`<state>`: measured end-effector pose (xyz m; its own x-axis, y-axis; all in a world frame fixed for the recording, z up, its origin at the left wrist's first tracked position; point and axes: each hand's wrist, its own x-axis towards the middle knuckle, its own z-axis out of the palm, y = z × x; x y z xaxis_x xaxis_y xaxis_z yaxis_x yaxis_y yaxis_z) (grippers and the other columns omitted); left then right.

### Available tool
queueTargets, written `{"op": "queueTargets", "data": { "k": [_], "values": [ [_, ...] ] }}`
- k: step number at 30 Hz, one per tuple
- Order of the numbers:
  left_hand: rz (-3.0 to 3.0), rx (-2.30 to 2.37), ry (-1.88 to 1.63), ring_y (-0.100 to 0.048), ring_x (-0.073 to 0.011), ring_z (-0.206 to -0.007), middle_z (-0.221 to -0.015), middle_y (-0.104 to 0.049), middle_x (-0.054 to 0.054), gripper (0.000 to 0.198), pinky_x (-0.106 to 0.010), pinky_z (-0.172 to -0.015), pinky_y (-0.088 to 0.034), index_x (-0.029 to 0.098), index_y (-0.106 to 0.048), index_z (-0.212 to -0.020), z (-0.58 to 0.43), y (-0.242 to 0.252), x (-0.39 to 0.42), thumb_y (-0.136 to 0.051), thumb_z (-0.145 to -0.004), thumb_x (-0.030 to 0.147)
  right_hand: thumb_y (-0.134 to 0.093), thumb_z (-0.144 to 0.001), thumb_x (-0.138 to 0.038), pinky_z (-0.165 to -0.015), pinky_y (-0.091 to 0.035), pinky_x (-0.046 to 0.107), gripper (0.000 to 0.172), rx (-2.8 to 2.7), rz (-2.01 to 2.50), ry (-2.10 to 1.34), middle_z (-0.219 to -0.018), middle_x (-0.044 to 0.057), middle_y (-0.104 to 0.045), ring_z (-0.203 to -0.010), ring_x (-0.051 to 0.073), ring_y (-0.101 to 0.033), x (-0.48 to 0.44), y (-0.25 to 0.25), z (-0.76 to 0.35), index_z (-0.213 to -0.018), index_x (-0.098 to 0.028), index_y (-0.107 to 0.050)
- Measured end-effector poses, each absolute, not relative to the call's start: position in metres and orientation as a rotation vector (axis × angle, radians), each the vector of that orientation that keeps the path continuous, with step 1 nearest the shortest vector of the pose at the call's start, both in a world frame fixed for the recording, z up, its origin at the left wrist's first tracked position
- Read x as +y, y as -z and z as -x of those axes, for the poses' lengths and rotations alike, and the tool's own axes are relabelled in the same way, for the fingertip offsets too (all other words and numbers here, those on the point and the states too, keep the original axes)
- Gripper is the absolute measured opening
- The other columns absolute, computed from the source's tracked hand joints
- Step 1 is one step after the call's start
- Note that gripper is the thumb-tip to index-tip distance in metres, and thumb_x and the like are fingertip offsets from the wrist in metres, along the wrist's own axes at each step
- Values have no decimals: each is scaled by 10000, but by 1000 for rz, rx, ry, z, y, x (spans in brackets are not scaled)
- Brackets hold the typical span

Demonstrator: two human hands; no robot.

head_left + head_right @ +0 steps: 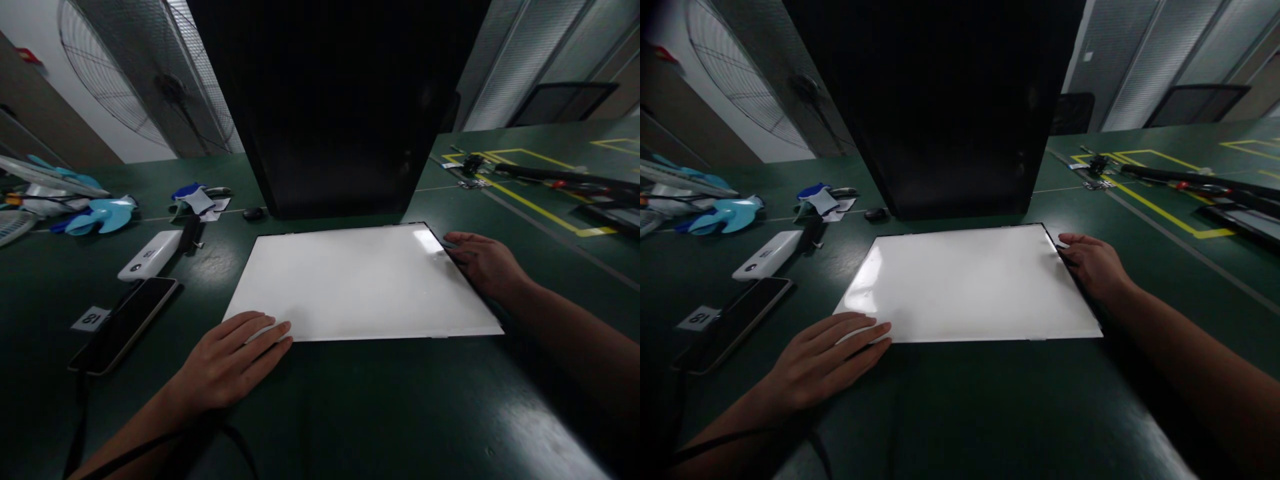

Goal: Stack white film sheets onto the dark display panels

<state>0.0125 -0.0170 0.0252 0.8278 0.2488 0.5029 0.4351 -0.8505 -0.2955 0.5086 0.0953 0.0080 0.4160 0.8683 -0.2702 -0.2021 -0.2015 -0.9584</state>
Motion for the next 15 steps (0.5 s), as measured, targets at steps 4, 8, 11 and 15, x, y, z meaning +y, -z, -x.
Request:
{"op": "queueTargets", "data": {
  "k": [4, 8, 11, 15],
  "values": [
    [2592, -524, 627, -744, -228, -1186, -1343, -792, -72, 330, -409, -1062, -644, 189, -757, -1276, -8, -23, -20, -661, -991, 52, -678, -701, -46, -640, -609, 189, 279, -624, 1445, -1106, -1087, 82, -732, -917, 181, -740, 95, -10, -508, -928, -195, -742],
    [2567, -530, 628, -740, -239, -1217, -1376, -783, -80, 328, -420, -1071, -654, 178, -762, -1285, -5, -24, -23, -666, -994, 63, -698, -713, -49, -588, -576, 171, 292, -646, 1458, -1107, -1008, 83, -722, -848, 163, -722, 94, -9, -508, -964, -186, -755],
    [2543, -526, 645, -742, -236, -1227, -1378, -785, -78, 346, -421, -1077, -660, 173, -758, -1298, -4, -24, -24, -707, -973, 64, -689, -732, -26, -573, -564, 159, 314, -662, 1477, -1099, -892, 64, -691, -717, 123, -667, 94, -9, -507, -1002, -172, -759],
    [2532, -547, 659, -750, -229, -1219, -1395, -779, -65, 365, -420, -1042, -683, 192, -750, -1320, -2, -24, -25, -705, -977, 75, -677, -759, -14, -535, -540, 153, 323, -698, 1503, -1124, -823, 53, -675, -643, 113, -636, 93, -8, -506, -1034, -159, -764]
  ]
}}
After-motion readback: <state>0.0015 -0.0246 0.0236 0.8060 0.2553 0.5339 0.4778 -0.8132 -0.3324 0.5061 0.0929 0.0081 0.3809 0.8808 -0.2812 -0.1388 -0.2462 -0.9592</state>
